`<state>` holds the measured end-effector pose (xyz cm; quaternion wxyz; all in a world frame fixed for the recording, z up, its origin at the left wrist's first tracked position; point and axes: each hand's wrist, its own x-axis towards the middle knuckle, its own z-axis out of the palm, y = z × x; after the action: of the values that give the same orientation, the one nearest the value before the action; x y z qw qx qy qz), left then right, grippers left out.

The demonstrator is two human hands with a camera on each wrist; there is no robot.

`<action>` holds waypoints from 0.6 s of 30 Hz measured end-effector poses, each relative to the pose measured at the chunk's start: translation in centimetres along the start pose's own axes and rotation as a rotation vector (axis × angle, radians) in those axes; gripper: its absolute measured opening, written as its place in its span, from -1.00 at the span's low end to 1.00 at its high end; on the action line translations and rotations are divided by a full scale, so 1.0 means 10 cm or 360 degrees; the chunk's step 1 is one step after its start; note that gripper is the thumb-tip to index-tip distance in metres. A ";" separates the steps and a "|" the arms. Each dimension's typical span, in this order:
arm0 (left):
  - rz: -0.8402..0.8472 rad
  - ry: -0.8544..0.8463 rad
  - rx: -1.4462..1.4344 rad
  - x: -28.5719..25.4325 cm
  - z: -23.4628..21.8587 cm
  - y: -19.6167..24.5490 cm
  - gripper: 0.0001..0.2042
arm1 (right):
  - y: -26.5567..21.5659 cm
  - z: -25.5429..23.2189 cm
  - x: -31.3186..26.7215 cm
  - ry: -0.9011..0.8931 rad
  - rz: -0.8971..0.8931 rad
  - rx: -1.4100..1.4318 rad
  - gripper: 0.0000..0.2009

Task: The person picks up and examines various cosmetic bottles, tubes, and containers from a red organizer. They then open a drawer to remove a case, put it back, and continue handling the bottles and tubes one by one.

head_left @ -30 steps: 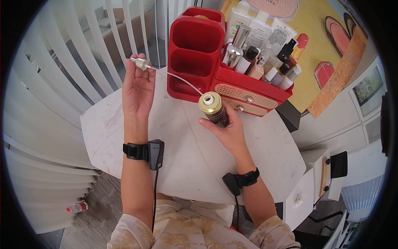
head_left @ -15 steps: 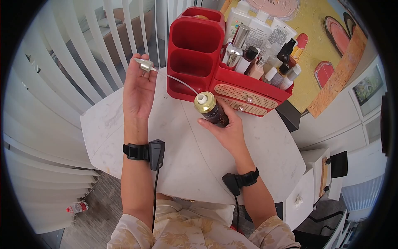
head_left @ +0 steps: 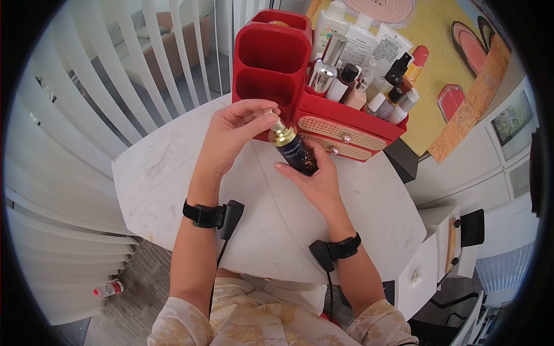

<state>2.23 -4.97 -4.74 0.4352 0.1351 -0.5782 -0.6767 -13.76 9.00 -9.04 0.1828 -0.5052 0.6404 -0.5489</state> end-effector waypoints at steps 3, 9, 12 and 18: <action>-0.0003 -0.0006 -0.0001 0.00 0.01 -0.02 -0.74 | -0.04 -0.02 0.00 -0.0003 0.0018 -0.0008 -0.35; -0.0024 -0.0012 0.0021 0.02 -0.02 -0.02 -0.69 | 0.04 0.02 0.00 0.0027 0.0012 0.0179 -0.39; 0.0001 0.0004 -0.0024 0.04 -0.04 -0.04 -0.67 | 0.11 0.04 0.00 0.0005 0.0049 0.0336 -0.45; -0.0056 -0.0003 -0.0090 0.03 -0.08 -0.02 -0.67 | 0.01 -0.06 -0.01 -0.0399 0.0653 0.0908 -0.47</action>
<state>2.47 -5.74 -5.07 0.4263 0.1324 -0.5569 -0.7005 -14.26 9.41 -8.92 0.4994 -0.3583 0.5222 -0.5912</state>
